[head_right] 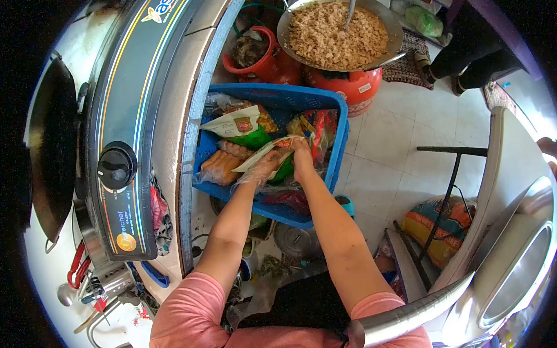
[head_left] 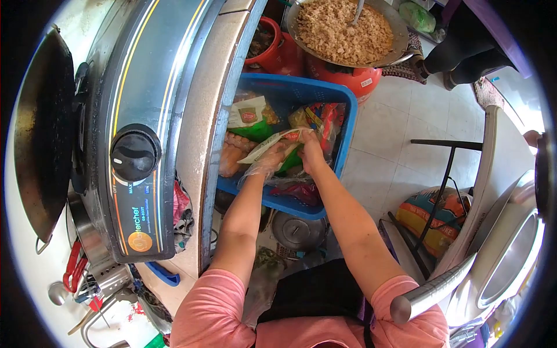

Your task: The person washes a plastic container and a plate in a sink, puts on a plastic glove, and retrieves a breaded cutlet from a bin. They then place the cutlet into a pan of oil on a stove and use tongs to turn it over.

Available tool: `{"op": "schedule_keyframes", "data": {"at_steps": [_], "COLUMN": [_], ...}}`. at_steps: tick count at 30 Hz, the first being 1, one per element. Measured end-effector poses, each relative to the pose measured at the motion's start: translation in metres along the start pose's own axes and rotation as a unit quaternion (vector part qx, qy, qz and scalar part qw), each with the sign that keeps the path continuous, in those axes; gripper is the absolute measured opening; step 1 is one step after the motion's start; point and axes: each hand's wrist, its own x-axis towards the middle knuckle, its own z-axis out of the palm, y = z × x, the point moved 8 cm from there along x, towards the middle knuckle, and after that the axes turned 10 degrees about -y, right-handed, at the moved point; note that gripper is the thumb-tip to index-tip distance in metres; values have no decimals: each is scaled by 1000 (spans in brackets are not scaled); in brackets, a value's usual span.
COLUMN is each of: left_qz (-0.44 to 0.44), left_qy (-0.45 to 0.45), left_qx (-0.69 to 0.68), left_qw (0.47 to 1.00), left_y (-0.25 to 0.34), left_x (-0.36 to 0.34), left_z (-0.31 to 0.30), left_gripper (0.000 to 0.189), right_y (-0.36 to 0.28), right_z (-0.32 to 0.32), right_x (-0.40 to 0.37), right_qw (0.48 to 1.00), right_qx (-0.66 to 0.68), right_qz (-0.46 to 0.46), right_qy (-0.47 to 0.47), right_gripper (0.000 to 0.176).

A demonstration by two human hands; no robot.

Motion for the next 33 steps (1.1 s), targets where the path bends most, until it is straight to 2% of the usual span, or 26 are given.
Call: {"op": "schedule_keyframes", "data": {"at_steps": [1,4,10,13,14,16,19,22,25,28,31,33], "left_qz": [15,-5,30,64,53,29,38,8,41,42,-23,2], "left_qy": [-7,-8,2,18,81,200,114,74,91,88,121,70], "left_qx": [-25,15,58,197,283,447,467,342,349,273,215,57], "left_qw": [1000,1000,998,978,954,872,876,937,932,957,969,996], "left_y": [1,-4,1,1,-1,4,13,16,9,-2,7,3], "left_x": [-1,0,-1,7,8,5,11,11,20,30,10,5], "left_z": [1,1,2,2,0,2,8,-9,-12,-12,-11,-1], "left_gripper": [33,31,33,37,39,43,45,42,41,44,50,59], "right_y": [-1,-3,-3,-9,-10,-6,-8,-13,-6,14,32,38], "right_z": [1,6,9,15,19,21,18,15,3,-18,-25,-19], "right_x": [-1,-4,-3,-8,-10,-8,-5,-9,-7,6,13,12], "right_qw": [1000,1000,1000,1000,1000,1000,998,993,982,964,951,948], "right_qx": [-2,-1,-9,-10,0,-3,-57,-121,-179,-243,-275,-274], "right_qz": [5,14,16,18,19,23,24,15,16,57,100,107], "right_qy": [3,4,-3,-2,-10,-18,-16,1,56,89,102,118], "right_gripper": [34,32,34,34,33,33,36,41,48,62,74,77]}}
